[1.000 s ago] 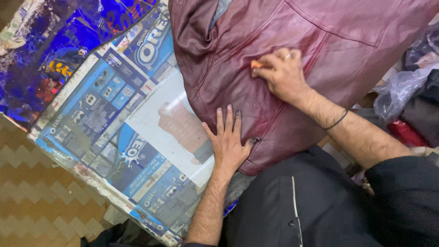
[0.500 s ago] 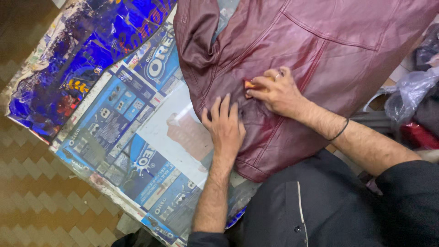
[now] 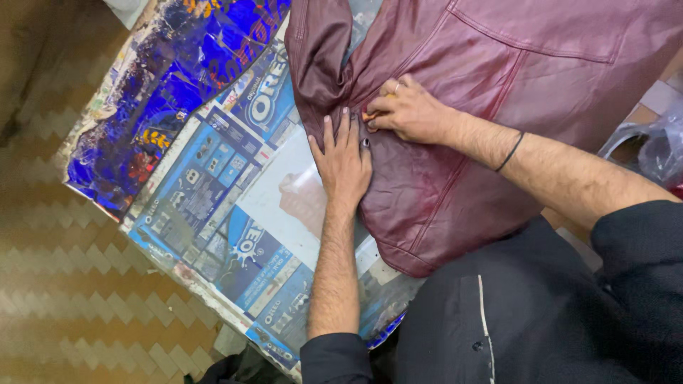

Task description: The person applies red dye to a maroon leather jacket laid on a work table. They dip a sponge into a dye bottle and rub the dye across the jacket's front panels, repositioning the jacket to cover different areas.

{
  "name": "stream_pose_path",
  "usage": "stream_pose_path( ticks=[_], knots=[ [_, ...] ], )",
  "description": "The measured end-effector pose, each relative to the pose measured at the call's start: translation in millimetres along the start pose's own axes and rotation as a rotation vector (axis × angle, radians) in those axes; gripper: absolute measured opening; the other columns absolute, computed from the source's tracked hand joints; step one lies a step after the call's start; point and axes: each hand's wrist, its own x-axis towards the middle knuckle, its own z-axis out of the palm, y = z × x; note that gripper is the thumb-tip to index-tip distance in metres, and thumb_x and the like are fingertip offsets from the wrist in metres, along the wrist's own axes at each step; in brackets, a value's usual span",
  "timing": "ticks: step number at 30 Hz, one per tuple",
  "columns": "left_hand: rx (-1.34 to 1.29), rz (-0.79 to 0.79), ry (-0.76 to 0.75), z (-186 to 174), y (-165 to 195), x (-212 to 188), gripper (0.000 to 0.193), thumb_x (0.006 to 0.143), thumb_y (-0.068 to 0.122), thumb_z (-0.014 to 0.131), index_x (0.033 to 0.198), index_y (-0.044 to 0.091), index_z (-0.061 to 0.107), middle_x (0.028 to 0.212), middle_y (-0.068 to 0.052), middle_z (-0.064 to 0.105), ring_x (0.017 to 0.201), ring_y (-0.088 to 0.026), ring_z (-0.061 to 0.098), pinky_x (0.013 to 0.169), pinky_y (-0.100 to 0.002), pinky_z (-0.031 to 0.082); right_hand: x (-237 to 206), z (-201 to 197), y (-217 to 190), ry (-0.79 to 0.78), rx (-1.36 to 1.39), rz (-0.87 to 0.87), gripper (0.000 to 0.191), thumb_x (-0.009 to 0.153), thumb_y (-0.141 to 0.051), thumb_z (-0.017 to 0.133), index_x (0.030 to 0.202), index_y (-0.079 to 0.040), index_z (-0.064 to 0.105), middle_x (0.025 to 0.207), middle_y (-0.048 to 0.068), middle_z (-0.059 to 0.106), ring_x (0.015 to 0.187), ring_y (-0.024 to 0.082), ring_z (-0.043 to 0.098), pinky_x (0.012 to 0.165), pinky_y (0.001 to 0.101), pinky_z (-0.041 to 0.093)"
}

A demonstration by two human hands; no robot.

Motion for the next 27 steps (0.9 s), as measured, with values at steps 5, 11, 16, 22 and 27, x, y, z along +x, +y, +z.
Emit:
stream_pose_path(
  ticks=[5, 11, 16, 22, 27],
  knots=[
    [0.066, -0.008, -0.008, 4.8, 9.2, -2.5, 0.059, 0.096, 0.032, 0.059, 0.152, 0.017, 0.050, 0.165, -0.004, 0.034, 0.153, -0.035, 0.026, 0.119, -0.071, 0.016, -4.1, -5.5, 4.8, -0.160, 0.014, 0.058, 0.025, 0.088, -0.020, 0.071, 0.110, -0.029, 0.079, 0.110, -0.009, 0.068, 0.109, 0.022, 0.055, 0.091, 0.0455, 0.041],
    [0.093, -0.032, -0.020, 6.2, 20.9, -5.7, 0.058, 0.094, 0.034, 0.057, 0.151, 0.021, 0.051, 0.166, -0.003, 0.033, 0.153, -0.035, 0.026, 0.119, -0.071, 0.016, -34.2, -35.4, -6.2, -0.388, 0.247, -0.152, 0.036, 0.075, -0.018, 0.069, 0.109, -0.027, 0.079, 0.116, -0.013, 0.070, 0.109, 0.022, 0.055, 0.091, 0.0560, 0.038],
    [0.139, -0.013, -0.007, 10.6, 25.8, -12.8, 0.059, 0.094, 0.034, 0.056, 0.151, 0.021, 0.051, 0.166, -0.003, 0.033, 0.153, -0.036, 0.027, 0.118, -0.072, 0.016, -59.5, -52.4, -24.7, -0.330, 0.162, -0.171, 0.039, 0.071, -0.023, 0.067, 0.109, -0.026, 0.078, 0.114, -0.010, 0.070, 0.111, 0.022, 0.054, 0.092, 0.0494, 0.041],
    [0.156, -0.017, 0.008, 12.1, 31.5, -18.6, 0.057, 0.096, 0.035, 0.056, 0.152, 0.022, 0.050, 0.166, -0.002, 0.033, 0.153, -0.035, 0.028, 0.119, -0.072, 0.016, -80.1, -63.8, -41.2, -0.331, 0.136, -0.061, 0.030, 0.085, -0.023, 0.066, 0.112, -0.024, 0.077, 0.114, -0.010, 0.070, 0.111, 0.023, 0.054, 0.087, 0.0458, 0.042],
    [0.161, -0.017, 0.016, 14.2, 35.4, -19.5, 0.059, 0.095, 0.034, 0.056, 0.153, 0.022, 0.049, 0.166, -0.002, 0.033, 0.153, -0.034, 0.028, 0.118, -0.072, 0.017, -98.2, -77.6, -62.6, -0.512, 0.292, -0.135, 0.045, 0.071, -0.021, 0.069, 0.115, -0.025, 0.077, 0.117, -0.010, 0.070, 0.106, 0.022, 0.054, 0.087, 0.0468, 0.042]
  ],
)
